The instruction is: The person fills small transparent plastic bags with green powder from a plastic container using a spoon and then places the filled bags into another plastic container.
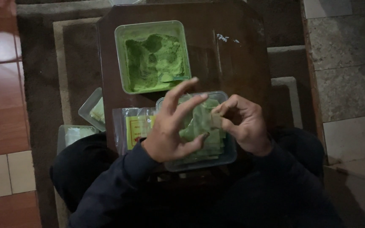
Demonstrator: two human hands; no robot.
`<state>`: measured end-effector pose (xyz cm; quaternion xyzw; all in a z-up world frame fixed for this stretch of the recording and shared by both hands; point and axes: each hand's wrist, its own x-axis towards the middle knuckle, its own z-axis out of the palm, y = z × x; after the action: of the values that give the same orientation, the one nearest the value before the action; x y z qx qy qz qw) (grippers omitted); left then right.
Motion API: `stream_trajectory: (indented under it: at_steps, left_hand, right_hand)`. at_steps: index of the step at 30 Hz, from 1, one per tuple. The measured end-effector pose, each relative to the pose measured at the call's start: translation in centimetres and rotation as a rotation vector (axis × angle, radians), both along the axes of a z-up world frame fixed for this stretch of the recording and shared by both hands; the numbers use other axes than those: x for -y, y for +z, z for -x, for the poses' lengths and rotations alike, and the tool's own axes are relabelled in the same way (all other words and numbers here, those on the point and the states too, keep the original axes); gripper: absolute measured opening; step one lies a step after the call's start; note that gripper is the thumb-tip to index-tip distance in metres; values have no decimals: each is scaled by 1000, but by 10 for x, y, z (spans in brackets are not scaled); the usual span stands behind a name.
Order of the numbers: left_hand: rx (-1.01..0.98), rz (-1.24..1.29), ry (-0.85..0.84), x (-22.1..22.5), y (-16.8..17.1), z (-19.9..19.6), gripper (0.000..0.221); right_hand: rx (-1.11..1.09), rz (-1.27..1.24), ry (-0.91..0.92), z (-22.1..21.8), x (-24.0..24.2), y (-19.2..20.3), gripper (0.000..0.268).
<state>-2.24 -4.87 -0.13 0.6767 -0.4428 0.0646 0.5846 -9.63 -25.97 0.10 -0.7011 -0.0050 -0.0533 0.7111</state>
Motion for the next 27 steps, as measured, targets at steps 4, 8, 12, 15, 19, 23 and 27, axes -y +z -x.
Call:
stream_trajectory:
  at_steps: [4, 8, 12, 15, 19, 23, 27]
  left_hand:
    - [-163, 27, -50, -6, 1, -8, 64]
    - [-783, 122, -92, -10, -13, -10, 56]
    - [-834, 111, 85, -7, 3, -10, 31]
    - [-766, 125, 122, -14, 4, -13, 20]
    - [-733, 130, 140, -15, 8, -17, 17]
    - [-370, 93, 162, -19, 8, -21, 34]
    - [373, -254, 103, -19, 10, -12, 74]
  right_hand:
    - [-46, -157, 10, 1, 3, 0, 36]
    - [-22, -218, -51, -2, 7, 1, 27]
    - [50, -133, -52, -5, 7, 12, 15]
    - [57, 85, -112, -6, 16, 16, 13]
    - [63, 105, -142, -4, 15, 18, 14]
    - [56, 99, -157, -3, 9, 26, 17]
    - [-10, 301, -96, 7, 0, 24, 17]
